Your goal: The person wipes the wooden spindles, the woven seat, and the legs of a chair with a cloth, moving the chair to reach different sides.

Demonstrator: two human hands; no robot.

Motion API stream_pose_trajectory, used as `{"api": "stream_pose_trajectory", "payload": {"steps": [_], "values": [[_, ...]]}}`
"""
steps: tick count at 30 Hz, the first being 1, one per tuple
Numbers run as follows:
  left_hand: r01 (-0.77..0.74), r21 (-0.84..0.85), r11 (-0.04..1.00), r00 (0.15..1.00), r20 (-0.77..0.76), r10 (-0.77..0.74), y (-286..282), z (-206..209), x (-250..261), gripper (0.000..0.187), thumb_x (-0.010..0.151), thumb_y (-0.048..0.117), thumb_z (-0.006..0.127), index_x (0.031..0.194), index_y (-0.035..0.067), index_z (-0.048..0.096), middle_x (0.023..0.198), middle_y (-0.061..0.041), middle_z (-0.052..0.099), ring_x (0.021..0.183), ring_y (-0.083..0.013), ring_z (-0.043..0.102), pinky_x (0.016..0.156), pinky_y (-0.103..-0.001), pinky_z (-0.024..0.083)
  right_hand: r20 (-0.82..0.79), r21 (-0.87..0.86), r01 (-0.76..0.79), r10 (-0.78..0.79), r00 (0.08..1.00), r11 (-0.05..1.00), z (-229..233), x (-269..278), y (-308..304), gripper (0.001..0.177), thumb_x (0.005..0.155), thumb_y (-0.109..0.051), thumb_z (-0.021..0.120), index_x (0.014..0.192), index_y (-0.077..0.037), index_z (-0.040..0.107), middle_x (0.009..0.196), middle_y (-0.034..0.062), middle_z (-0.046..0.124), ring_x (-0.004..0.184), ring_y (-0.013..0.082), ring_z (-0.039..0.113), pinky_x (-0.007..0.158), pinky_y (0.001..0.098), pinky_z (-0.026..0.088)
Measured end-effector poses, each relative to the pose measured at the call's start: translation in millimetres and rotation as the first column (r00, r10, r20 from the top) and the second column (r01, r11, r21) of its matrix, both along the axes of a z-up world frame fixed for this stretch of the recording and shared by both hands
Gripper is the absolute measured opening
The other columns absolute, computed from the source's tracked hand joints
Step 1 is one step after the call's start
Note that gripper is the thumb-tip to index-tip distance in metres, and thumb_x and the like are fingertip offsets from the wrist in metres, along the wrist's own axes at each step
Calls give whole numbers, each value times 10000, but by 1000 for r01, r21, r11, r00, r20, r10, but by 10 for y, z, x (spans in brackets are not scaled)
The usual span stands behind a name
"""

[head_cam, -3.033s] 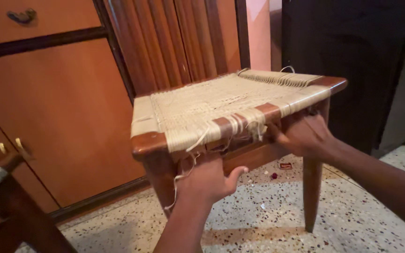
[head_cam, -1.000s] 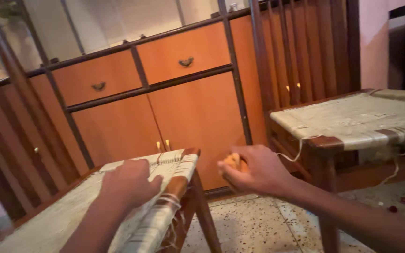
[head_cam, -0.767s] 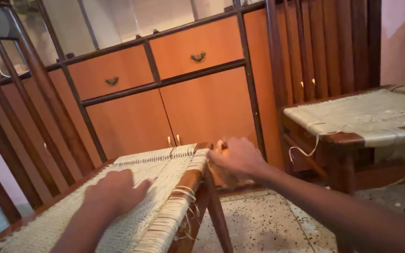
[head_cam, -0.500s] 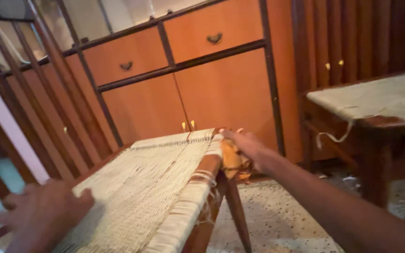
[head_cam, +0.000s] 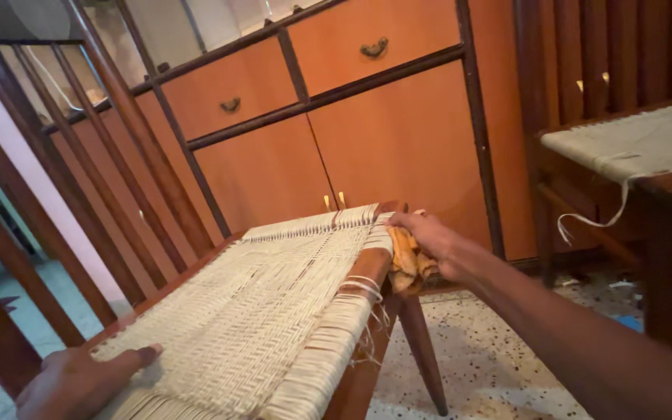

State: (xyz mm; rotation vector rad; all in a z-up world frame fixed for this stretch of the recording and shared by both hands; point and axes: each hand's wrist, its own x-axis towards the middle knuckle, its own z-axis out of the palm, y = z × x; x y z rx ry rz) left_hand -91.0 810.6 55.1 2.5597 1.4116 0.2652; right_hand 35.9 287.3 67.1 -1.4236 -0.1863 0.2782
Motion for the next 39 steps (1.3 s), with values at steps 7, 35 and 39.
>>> {"api": "stream_pose_trajectory", "payload": {"steps": [7,35,39], "values": [[38,122,992,989,139,-55,-530,132,-161,977,607,768,879,1086,-79,794,1021,-275,801,1015,-411,752,905,-472,556,47,76,86,-90,995,993,-108,-118,-171,440,941,-312,585,1174,57,640,994,181,787,752,238,795,658,381,679],[870,-485,88,482,874,56,-1888,-190,1332,592,1002,483,504,1348,16,613,1211,-228,677,1034,-307,651,886,-418,523,95,-138,645,-638,764,752,-185,-732,-1510,570,923,-530,657,1119,4,624,878,182,717,668,303,735,631,454,631],[847,-525,82,529,848,-37,-2200,96,591,620,976,505,477,1345,28,623,1237,-214,714,1074,-320,688,939,-435,517,113,-85,597,-588,801,798,-133,-670,-1620,545,881,-500,661,1057,16,659,839,141,707,661,253,706,618,400,604]]}}
